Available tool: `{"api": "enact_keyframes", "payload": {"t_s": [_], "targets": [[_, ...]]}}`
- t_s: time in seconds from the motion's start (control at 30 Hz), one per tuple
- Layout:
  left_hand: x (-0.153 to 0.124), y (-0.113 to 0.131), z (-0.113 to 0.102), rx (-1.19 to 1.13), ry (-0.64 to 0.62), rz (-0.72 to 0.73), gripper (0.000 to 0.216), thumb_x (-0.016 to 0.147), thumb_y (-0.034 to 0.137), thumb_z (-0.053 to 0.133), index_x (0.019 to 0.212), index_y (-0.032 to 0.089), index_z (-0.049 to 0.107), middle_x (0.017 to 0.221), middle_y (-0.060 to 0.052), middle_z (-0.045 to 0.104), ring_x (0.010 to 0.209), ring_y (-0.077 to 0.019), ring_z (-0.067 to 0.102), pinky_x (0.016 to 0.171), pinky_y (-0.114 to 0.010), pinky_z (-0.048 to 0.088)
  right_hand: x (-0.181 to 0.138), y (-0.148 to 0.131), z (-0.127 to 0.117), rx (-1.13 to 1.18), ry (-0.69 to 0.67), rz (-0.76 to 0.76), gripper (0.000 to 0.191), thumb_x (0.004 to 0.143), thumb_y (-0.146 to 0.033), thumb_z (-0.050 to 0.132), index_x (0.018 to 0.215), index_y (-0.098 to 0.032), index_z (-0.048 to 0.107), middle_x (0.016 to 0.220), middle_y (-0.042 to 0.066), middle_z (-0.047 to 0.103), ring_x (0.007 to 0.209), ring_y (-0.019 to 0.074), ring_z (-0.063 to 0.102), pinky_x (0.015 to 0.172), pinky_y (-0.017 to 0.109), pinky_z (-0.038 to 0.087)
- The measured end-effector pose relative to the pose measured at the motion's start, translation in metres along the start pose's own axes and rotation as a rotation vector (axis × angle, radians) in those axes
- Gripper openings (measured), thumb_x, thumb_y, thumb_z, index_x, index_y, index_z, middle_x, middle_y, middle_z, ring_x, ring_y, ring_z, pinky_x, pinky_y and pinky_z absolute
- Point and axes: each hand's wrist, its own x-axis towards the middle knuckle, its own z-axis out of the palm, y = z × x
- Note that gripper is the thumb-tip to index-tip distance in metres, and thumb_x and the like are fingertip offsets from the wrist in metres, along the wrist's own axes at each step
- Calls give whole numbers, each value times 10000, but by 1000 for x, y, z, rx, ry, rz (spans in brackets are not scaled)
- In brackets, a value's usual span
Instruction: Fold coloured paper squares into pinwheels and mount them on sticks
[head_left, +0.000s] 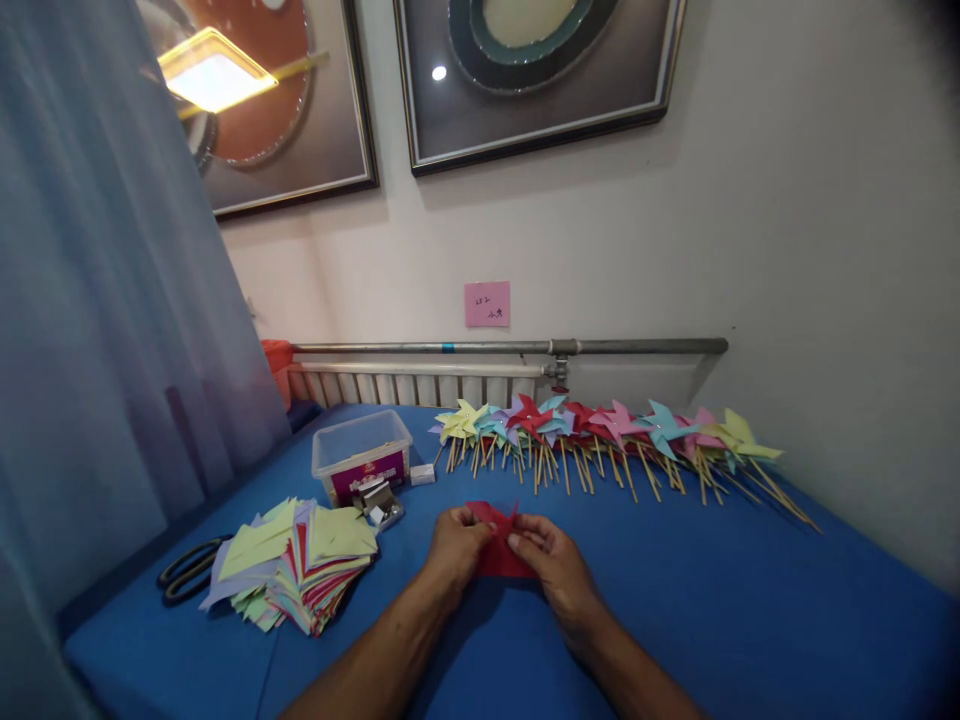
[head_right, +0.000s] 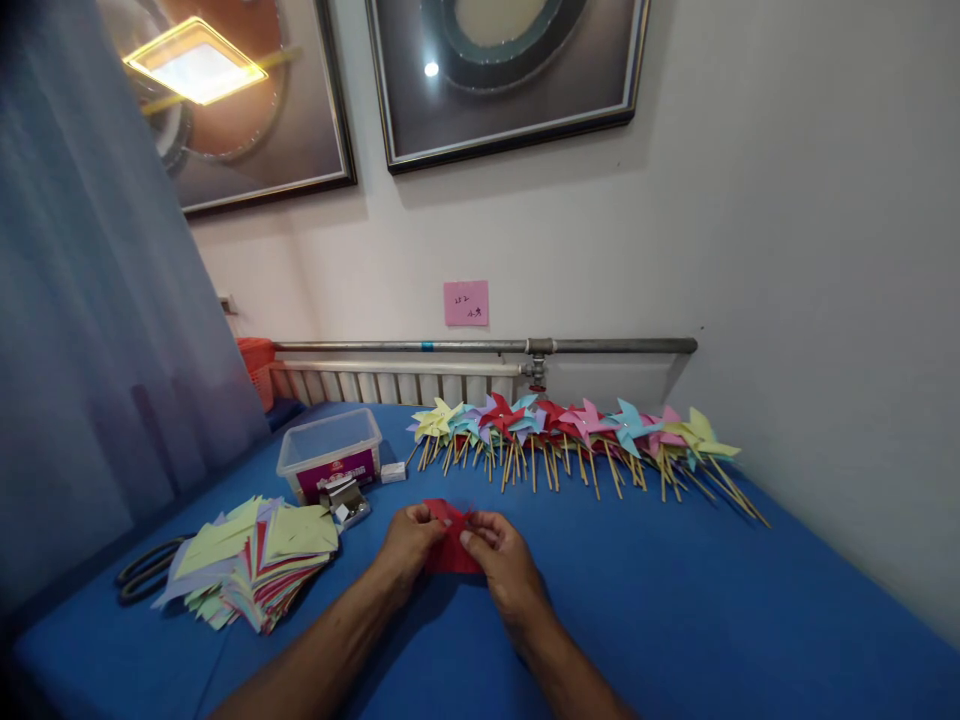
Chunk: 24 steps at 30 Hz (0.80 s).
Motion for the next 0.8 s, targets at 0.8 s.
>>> {"api": "enact_keyframes", "payload": {"t_s": [0.8], "targets": [[-7, 6, 3, -83, -5, -57, 241, 473, 277, 768, 544, 170, 565, 508, -10, 592, 466, -113, 498, 499, -242, 357, 4, 4, -1, -116, 37, -64, 522, 666, -637, 808, 943, -211, 688, 762, 56, 776, 716, 277, 753, 738, 421, 598]]}}
